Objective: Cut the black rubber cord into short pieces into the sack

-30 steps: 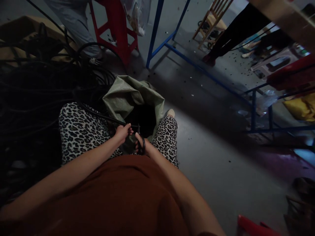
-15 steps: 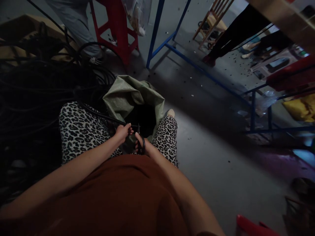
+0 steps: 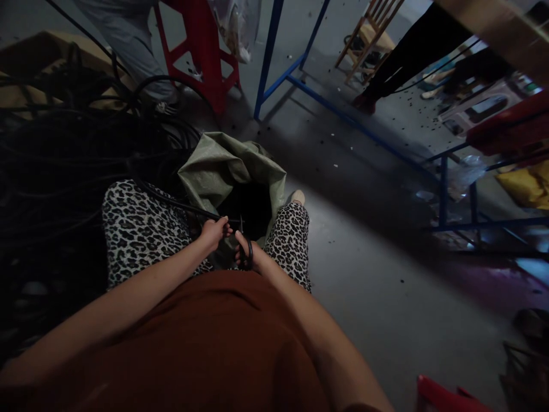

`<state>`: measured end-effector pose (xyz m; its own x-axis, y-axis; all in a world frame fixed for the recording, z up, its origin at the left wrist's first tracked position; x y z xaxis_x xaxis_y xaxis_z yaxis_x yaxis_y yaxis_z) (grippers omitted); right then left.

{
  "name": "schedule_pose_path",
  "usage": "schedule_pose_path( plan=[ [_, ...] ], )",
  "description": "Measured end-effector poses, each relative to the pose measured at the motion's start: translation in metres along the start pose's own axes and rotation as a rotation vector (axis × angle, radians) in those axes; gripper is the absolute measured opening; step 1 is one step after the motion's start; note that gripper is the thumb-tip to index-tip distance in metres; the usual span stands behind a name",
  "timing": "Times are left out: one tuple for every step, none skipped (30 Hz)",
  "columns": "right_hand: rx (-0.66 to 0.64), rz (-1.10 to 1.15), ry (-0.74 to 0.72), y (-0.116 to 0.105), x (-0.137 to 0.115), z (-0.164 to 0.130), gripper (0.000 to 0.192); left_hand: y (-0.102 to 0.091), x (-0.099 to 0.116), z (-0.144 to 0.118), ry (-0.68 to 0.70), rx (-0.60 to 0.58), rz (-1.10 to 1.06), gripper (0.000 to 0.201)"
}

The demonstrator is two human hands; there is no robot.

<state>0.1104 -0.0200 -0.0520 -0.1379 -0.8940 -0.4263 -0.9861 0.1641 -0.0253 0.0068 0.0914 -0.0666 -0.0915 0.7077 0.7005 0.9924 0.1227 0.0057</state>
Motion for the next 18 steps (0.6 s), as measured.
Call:
schedule_pose_path(
  plan=[
    [0.005, -0.002, -0.006, 0.0, -0.001, 0.001, 0.057, 0.0, 0.0, 0.0, 0.0, 0.001, 0.004, 0.019],
    [0.015, -0.005, -0.009, -0.001, -0.001, 0.002, 0.057, 0.0, -0.001, 0.0, -0.001, 0.002, 0.007, 0.019],
    [0.029, -0.007, -0.011, -0.002, 0.0, 0.004, 0.057, 0.0, -0.001, 0.0, -0.002, 0.001, 0.009, 0.02],
    [0.043, -0.005, -0.013, -0.003, 0.001, 0.006, 0.056, 0.0, -0.001, -0.001, -0.001, -0.002, 0.01, 0.02],
    [0.056, 0.0, -0.019, -0.004, 0.001, 0.008, 0.056, 0.0, -0.001, -0.001, 0.0, -0.006, 0.012, 0.02],
    [0.069, 0.011, -0.03, -0.006, 0.001, 0.01, 0.055, 0.0, -0.001, -0.001, 0.004, -0.01, 0.016, 0.021],
    [0.074, 0.023, -0.045, -0.006, 0.0, 0.011, 0.053, -0.001, -0.001, -0.002, 0.011, -0.013, 0.023, 0.021],
    [0.08, 0.034, -0.062, -0.007, -0.001, 0.011, 0.051, -0.001, 0.0, -0.002, 0.021, -0.018, 0.033, 0.022],
    [0.089, 0.04, -0.075, -0.008, -0.002, 0.012, 0.05, -0.001, 0.002, -0.002, 0.039, -0.017, 0.044, 0.023],
    [0.098, 0.043, -0.084, -0.01, -0.003, 0.011, 0.05, -0.003, 0.005, -0.002, 0.066, -0.012, 0.058, 0.023],
    [0.109, 0.044, -0.088, -0.011, -0.004, 0.011, 0.049, -0.004, 0.009, -0.002, 0.098, -0.003, 0.067, 0.024],
    [0.119, 0.045, -0.086, -0.013, -0.004, 0.01, 0.049, -0.007, 0.013, -0.001, 0.136, 0.012, 0.069, 0.025],
    [0.127, 0.047, -0.084, -0.014, -0.004, 0.01, 0.049, -0.009, 0.017, -0.001, 0.17, 0.026, 0.069, 0.025],
    [0.133, 0.051, -0.08, -0.015, -0.004, 0.01, 0.048, -0.011, 0.02, 0.0, 0.198, 0.038, 0.071, 0.026],
    [0.14, 0.056, -0.075, -0.016, -0.003, 0.011, 0.048, -0.012, 0.022, 0.0, 0.217, 0.048, 0.075, 0.027],
    [0.147, 0.059, -0.069, -0.017, -0.002, 0.012, 0.048, -0.013, 0.023, 0.001, 0.225, 0.054, 0.082, 0.028],
    [0.158, 0.057, -0.064, -0.018, -0.001, 0.014, 0.047, -0.014, 0.022, 0.002, 0.226, 0.056, 0.09, 0.029],
    [0.17, 0.051, -0.061, -0.019, 0.0, 0.015, 0.047, -0.014, 0.021, 0.002, 0.222, 0.055, 0.098, 0.029]
  ],
)
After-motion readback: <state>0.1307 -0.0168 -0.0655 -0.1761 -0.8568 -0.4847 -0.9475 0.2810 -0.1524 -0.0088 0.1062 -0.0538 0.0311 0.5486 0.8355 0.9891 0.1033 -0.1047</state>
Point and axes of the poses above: each hand's wrist, its own z-axis towards the middle knuckle, its own y-axis out of the palm, x = y × z, the point moved 10 cm from there along z, towards the middle knuckle, and after that the axes turned 5 degrees about x, right-handed, at the moved point
